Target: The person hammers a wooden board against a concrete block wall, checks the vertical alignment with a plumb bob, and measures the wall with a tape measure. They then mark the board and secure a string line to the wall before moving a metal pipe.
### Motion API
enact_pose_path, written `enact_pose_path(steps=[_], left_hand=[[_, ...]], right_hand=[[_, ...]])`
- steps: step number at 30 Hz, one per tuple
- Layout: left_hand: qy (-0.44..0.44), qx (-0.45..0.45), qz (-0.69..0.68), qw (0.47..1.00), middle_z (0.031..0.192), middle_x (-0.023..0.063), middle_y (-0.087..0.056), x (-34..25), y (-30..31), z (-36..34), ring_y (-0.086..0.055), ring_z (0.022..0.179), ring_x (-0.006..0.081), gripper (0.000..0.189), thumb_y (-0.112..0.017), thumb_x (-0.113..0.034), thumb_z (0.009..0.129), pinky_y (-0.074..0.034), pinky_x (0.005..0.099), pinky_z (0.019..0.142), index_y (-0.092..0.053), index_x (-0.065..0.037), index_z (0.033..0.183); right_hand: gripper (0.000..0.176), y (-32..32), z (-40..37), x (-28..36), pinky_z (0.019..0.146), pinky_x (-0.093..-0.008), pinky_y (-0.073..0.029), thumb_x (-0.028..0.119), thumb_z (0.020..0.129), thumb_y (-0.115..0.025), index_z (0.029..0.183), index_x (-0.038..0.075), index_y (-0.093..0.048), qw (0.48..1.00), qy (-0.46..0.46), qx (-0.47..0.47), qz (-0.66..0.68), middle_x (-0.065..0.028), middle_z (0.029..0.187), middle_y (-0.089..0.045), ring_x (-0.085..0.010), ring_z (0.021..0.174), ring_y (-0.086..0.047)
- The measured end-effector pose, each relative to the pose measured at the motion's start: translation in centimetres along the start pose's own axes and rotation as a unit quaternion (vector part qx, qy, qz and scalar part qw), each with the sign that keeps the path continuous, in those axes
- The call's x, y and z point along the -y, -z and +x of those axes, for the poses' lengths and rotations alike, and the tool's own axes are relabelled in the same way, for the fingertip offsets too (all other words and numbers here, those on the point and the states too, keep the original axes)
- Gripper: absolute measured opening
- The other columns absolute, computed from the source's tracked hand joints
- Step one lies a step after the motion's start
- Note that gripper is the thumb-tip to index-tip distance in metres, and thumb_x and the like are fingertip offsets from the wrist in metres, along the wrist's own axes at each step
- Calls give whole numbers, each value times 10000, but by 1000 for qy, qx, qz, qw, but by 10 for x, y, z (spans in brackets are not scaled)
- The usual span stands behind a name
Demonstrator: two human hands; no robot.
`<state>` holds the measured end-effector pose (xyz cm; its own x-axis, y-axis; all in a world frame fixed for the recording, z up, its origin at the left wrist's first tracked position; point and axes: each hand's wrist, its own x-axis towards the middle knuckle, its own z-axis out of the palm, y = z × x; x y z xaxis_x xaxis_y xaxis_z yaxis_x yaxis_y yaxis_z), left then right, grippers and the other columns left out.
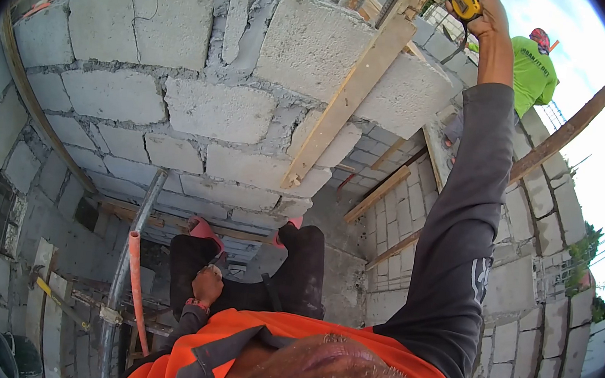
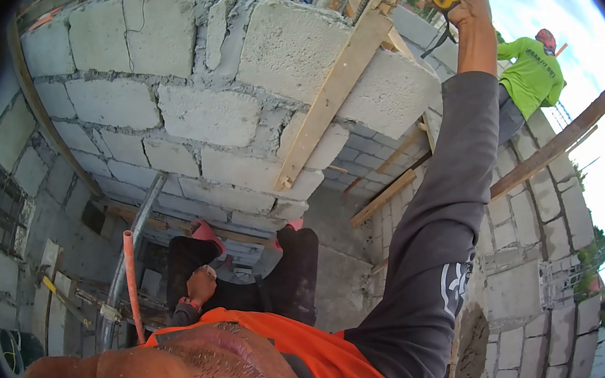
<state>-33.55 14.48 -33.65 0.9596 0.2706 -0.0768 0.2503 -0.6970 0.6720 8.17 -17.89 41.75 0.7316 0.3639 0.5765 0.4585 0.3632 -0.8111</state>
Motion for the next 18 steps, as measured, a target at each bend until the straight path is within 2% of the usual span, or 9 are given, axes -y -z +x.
enact_pose_path(steps=[3,6,8,9,11,14,16,18], left_hand=[[4,0,0,1000,923,147,-735,-4,4,-1,-708,919,397,80,-635,-173,882,-559,516,798,-689,-116,903],[6,-1,3,1000,927,149,-735,-2,1,0,-710,919,395,84,-632,-173,885,-559,515,799,-691,-118,907],[3,-1,2,1000,930,147,-736,-3,2,0,-710,921,393,84,-632,-174,885,-559,514,799,-692,-119,908],[0,-1,1,1000,932,146,-737,-3,3,0,-711,923,391,85,-633,-175,886,-559,513,800,-692,-120,910],[6,6,-1,1000,942,141,-729,-6,5,0,-706,927,390,82,-630,-171,881,-562,512,800,-688,-116,901],[18,16,-5,1000,951,134,-722,-7,7,-1,-701,932,390,77,-627,-165,875,-563,513,800,-685,-115,886],[21,17,-9,1000,951,131,-722,-8,8,0,-700,932,390,76,-627,-165,873,-562,514,801,-686,-117,879],[19,22,-3,1000,939,142,-734,-9,10,0,-709,926,386,77,-644,-179,883,-555,499,810,-690,-121,906]], right_hand=[[338,-1,-2,0,861,-397,-633,302,1077,-546,1221,17,-657,1000,-6,-11,2,-118,1099,-735,-240,970,-731],[343,-6,-3,1,861,-394,-632,300,1073,-546,1229,17,-660,1000,-13,25,8,-115,1098,-739,-241,971,-733],[322,-21,-8,1,784,-393,-646,307,1056,-562,1176,29,-670,1000,2,7,14,-105,1014,-739,-238,891,-739],[322,-14,-7,1,784,-393,-646,307,1056,-562,1176,29,-670,1000,3,5,14,-105,1014,-739,-238,891,-739],[298,-1,-4,3,680,-387,-648,321,1036,-584,1100,44,-671,999,-34,-33,-14,-92,913,-719,-230,775,-729],[280,-3,-2,3,609,-376,-639,322,1028,-590,1042,52,-662,996,-37,-66,-41,-80,846,-693,-223,695,-709],[292,-1,-1,2,608,-375,-636,329,1028,-584,1036,47,-661,995,-28,-81,-40,-80,846,-696,-220,690,-708],[303,12,9,0,600,-375,-631,343,1026,-588,1020,49,-659,998,-20,-55,-37,-75,833,-694,-216,684,-704]])
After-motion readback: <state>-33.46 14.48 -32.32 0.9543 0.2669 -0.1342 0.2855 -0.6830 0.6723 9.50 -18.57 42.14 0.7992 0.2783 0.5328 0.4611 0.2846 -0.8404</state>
